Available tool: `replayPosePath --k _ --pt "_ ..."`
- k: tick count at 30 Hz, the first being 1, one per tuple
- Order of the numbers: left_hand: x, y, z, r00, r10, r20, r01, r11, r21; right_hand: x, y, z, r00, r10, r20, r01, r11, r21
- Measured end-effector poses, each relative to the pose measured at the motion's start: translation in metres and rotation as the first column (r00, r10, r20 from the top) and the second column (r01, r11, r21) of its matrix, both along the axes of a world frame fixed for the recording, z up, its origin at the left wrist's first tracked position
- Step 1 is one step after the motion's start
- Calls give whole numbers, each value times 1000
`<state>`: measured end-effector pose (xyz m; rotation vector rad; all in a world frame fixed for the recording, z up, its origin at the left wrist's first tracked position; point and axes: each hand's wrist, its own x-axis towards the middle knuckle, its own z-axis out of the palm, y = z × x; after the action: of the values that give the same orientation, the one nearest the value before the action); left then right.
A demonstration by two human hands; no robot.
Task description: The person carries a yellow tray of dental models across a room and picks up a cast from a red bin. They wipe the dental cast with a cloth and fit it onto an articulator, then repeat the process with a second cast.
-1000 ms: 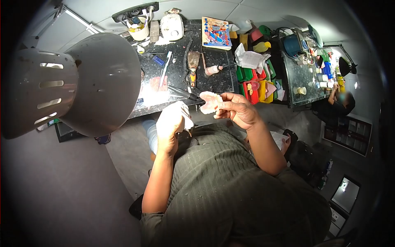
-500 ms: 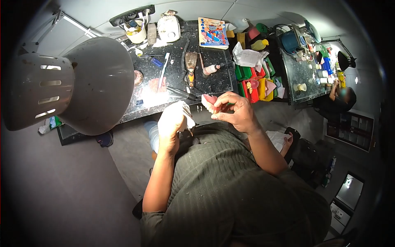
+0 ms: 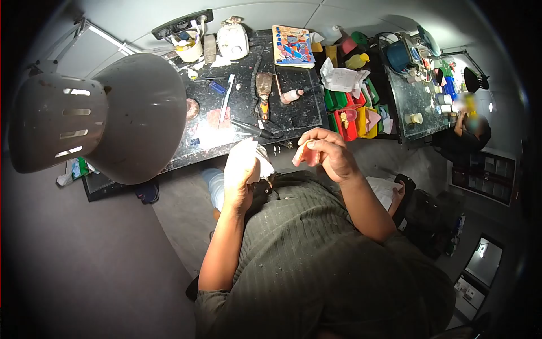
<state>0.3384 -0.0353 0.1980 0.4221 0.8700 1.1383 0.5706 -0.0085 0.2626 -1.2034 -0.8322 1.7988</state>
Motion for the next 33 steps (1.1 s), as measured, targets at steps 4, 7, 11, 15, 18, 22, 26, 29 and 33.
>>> replayPosePath --k 4,7,11,15,18,22,26,29,33 --pt "-3 -1 -9 991 -87 99 91 995 -32 5 -11 -22 995 79 -61 -86 989 -120" --pt "-1 -1 -6 990 -117 77 119 993 -21 4 -16 -28 980 123 -154 -147 976 -159" --pt "3 -2 -4 989 -147 15 148 988 -35 -20 -15 -6 958 195 210 -155 969 -192" --pt "7 -3 -10 975 -210 -77 213 976 40 -38 -22 -4 703 161 693 -324 940 110" --pt "8 -3 -5 964 -262 50 264 964 -37 -49 -26 -2 596 141 790 -381 916 124" --pt "6 -5 -5 952 -304 31 305 951 -43 -52 -24 -3 503 131 854 -387 918 87" --pt "6 -4 -5 942 -314 -114 316 949 -5 -54 -29 -15 462 53 885 -353 927 128" --pt "4 -3 -11 941 -316 -123 315 949 -26 -58 -32 -16 510 0 860 -321 928 190" --pt "9 0 -3 953 -303 28 304 948 -90 -56 -36 -22 579 -10 815 -289 933 216"
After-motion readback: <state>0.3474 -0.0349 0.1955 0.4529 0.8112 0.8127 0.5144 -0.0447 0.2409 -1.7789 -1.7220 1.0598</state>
